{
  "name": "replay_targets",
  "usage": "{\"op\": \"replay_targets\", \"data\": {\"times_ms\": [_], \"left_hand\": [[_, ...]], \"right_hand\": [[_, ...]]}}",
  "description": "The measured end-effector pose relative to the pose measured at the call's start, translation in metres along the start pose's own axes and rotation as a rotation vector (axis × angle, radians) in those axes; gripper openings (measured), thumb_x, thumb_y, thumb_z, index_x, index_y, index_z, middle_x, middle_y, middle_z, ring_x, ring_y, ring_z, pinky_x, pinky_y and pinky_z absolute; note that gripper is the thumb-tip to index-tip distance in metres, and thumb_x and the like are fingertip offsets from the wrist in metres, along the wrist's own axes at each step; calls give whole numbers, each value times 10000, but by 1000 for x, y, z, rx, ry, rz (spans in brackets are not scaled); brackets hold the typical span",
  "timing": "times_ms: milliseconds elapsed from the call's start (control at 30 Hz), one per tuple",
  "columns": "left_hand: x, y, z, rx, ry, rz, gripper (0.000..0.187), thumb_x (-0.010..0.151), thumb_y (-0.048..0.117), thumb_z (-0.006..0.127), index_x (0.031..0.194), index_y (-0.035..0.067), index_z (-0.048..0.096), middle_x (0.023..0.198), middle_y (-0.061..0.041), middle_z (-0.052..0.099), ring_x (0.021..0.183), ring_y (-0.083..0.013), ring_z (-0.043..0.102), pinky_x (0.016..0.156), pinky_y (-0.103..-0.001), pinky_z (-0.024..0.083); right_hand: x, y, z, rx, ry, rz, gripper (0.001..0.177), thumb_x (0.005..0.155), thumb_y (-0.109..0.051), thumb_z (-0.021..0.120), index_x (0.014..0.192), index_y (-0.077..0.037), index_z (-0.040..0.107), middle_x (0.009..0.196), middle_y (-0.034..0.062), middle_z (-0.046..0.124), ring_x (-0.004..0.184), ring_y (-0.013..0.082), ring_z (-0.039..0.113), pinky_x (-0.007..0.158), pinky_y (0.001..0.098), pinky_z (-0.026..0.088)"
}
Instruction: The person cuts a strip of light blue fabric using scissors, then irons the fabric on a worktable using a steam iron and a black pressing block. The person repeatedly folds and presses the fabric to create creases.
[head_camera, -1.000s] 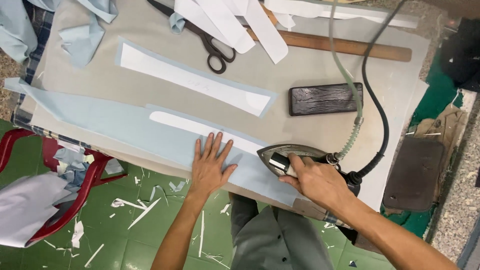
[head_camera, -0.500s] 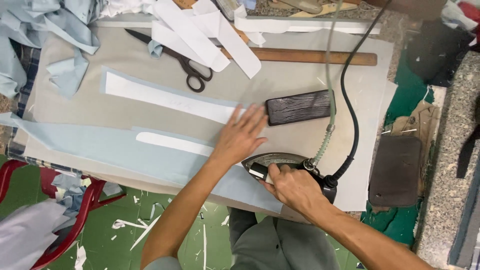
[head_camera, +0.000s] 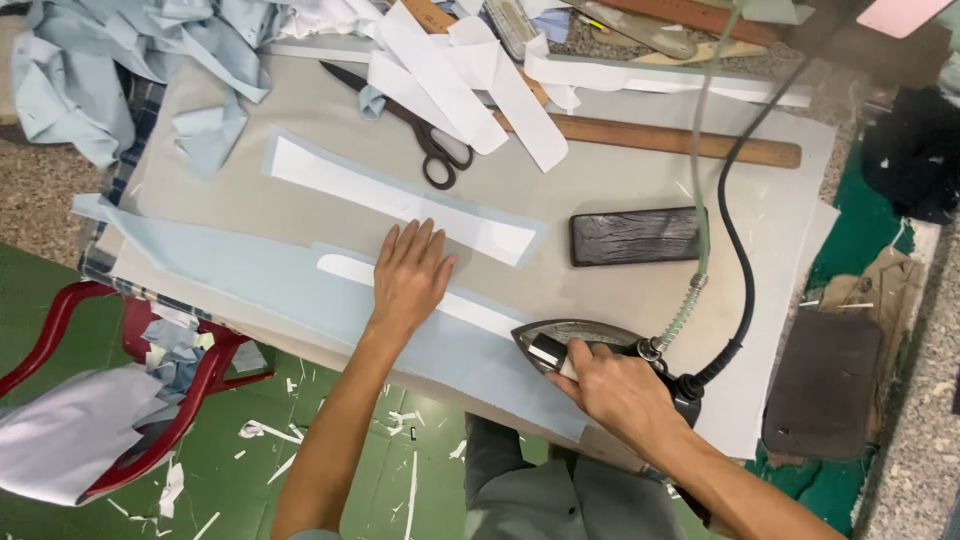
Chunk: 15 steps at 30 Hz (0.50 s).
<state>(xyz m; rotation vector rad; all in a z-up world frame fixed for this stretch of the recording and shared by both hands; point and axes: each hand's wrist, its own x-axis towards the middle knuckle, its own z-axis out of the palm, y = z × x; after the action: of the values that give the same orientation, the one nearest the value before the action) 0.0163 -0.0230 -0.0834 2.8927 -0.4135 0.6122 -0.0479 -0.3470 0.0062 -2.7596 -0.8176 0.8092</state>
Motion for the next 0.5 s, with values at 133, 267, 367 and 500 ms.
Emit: {"op": "replay_targets", "data": {"times_ms": [133,267,367,500], "left_hand": [[-2,-24,16,53,22,-387,653,1039,445,613,1427,-76,547,1500,-295,514,1442,-463,426,1188,-586,344],[31,-45,25,-147,-339,-829,1258,858,851,441,1610,-46,-18,1716,-222,-8,1587,-365,-61,1270,-552,-25],[39,-49,29,-107,-537,-852,1310,802,909,358,1607,-40,-51,1710,-207,-98,1576,-328,-145,1246,-538,-129],[36,-53,29,-128,-492,-849,1273,809,894,367,1615,-32,28,1713,-200,-39,1582,-316,-104,1240,-519,-138]], "right_hand": [[4,4,15,-3,62,27,526,1006,-646,488,1010,-121,508,691,59,625,496,374,603,423,509,516],[4,2,12,12,27,55,510,1002,-641,494,1033,-133,504,738,61,643,525,367,626,430,499,520],[4,3,15,-9,54,78,525,989,-670,482,1037,-148,512,762,55,628,528,354,638,418,484,515],[5,5,20,-30,64,63,559,971,-689,491,1085,-142,522,772,52,641,536,319,653,405,466,514]]}}
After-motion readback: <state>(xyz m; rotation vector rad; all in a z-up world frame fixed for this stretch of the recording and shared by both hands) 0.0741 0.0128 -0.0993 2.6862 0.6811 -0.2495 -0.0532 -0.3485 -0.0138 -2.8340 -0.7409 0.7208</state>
